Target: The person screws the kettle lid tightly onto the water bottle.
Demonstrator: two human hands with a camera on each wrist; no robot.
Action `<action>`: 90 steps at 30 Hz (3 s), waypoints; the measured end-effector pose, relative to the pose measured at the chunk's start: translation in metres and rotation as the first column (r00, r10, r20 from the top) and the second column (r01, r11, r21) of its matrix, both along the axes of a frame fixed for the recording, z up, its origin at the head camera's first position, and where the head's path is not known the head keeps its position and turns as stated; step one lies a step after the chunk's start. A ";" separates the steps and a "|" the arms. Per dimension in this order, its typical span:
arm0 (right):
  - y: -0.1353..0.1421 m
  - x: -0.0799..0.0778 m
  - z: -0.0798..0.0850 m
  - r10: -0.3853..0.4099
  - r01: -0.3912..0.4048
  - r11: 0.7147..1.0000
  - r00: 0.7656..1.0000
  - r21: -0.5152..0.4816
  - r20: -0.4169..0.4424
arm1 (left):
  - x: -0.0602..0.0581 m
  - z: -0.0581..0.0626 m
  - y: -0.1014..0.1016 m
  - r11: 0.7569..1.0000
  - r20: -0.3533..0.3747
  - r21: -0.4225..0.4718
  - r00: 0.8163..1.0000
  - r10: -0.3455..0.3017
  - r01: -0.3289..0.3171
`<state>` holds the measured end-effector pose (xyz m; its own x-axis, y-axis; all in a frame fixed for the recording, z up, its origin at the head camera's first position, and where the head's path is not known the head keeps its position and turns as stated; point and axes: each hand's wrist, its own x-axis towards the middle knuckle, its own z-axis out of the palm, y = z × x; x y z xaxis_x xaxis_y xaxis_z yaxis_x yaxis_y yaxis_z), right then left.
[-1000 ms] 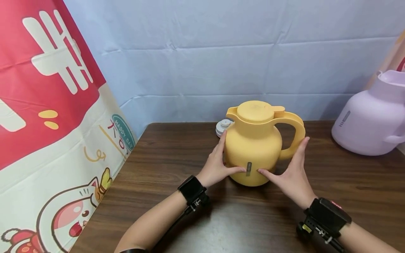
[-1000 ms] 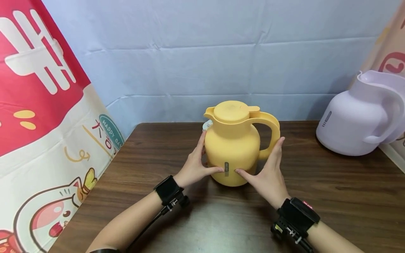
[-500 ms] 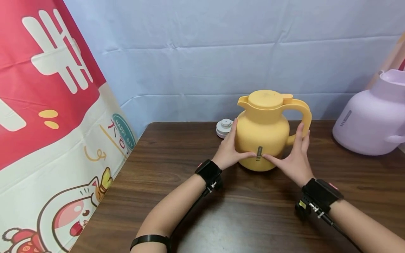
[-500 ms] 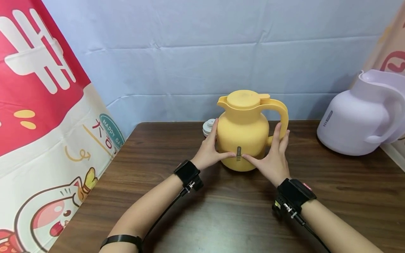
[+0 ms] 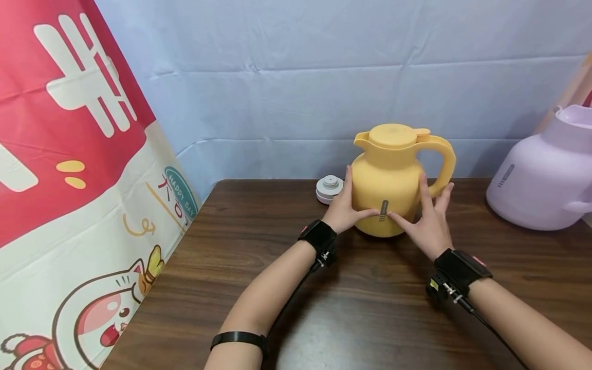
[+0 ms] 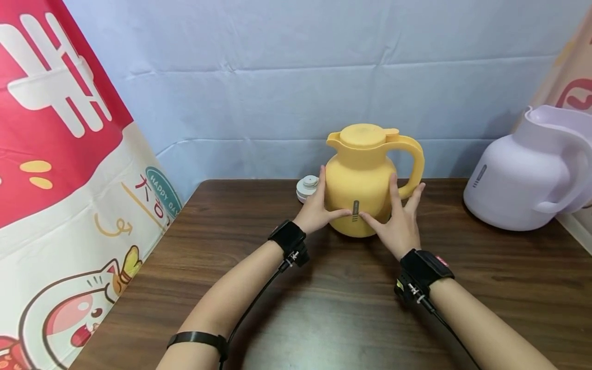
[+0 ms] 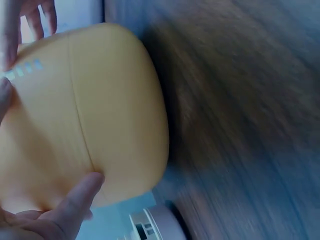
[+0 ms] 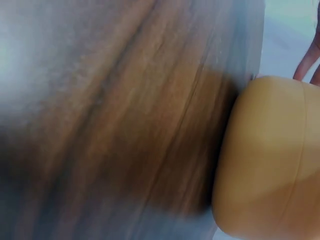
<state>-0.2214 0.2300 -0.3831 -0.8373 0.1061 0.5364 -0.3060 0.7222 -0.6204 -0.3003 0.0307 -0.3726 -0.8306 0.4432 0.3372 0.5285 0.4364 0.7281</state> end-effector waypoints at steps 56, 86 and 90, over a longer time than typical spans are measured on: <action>0.002 -0.075 0.011 0.022 -0.027 0.997 0.997 0.070 0.071 | -0.028 0.011 0.035 0.957 -0.030 -0.209 0.979 0.199 -0.201; 0.040 -0.058 0.025 0.169 -0.208 0.957 0.966 0.201 0.195 | -0.014 0.005 0.028 0.985 0.049 -0.134 0.992 0.114 -0.107; 0.059 -0.048 0.030 0.100 -0.146 0.970 0.968 0.192 0.230 | -0.004 0.000 0.031 0.992 0.036 -0.076 0.994 0.101 -0.098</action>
